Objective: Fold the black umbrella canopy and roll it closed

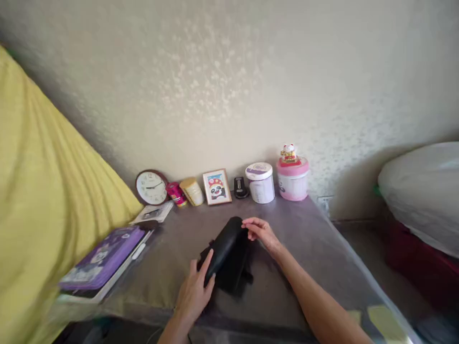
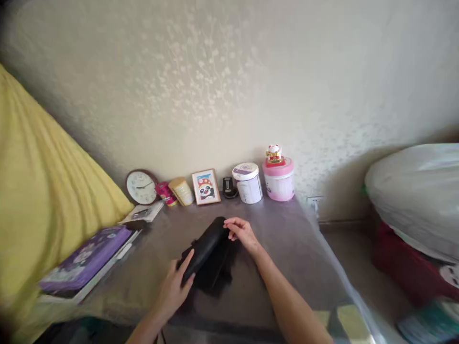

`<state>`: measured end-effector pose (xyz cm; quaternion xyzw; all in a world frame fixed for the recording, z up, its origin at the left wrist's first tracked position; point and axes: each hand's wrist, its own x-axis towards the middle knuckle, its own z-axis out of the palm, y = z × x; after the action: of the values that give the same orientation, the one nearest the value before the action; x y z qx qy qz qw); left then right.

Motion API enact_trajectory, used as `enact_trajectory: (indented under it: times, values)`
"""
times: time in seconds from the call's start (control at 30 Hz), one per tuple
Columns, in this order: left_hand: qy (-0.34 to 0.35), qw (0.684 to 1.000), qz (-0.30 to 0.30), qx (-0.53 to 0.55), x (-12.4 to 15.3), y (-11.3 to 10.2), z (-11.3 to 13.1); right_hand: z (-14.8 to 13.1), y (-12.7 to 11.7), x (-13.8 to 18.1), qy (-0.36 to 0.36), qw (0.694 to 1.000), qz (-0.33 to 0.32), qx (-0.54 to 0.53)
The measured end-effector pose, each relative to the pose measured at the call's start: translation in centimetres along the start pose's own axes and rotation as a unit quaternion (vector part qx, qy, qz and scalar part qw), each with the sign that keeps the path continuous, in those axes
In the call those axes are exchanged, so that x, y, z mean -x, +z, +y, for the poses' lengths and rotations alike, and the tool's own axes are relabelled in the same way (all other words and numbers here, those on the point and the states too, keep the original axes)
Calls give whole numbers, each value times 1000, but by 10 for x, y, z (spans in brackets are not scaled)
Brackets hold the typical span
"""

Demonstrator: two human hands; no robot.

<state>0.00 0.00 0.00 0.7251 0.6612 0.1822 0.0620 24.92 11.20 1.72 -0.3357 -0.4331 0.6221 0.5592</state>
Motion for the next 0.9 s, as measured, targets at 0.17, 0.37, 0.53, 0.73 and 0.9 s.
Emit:
enact_trajectory:
  times: [0.17, 0.37, 0.53, 0.73, 0.9]
  values:
    - [-161, 957, -137, 198, -23, -20, -4, -2, -13, -4, -14, 999, 31, -25]
    - [-204, 971, -53, 117, -21, -25, -8, 0, -16, -6, 1, 998, 40, -43]
    - [-81, 995, 21, -52, -6, -6, 0, 1, -15, -6, 10, 998, 36, -45]
    - [-105, 994, -2, -29, -16, -7, -5, -2, -18, -4, 8, 997, 59, -51]
    - [-146, 977, -28, 152, -26, -46, 0, -3, -25, -6, 4, 994, 87, -71]
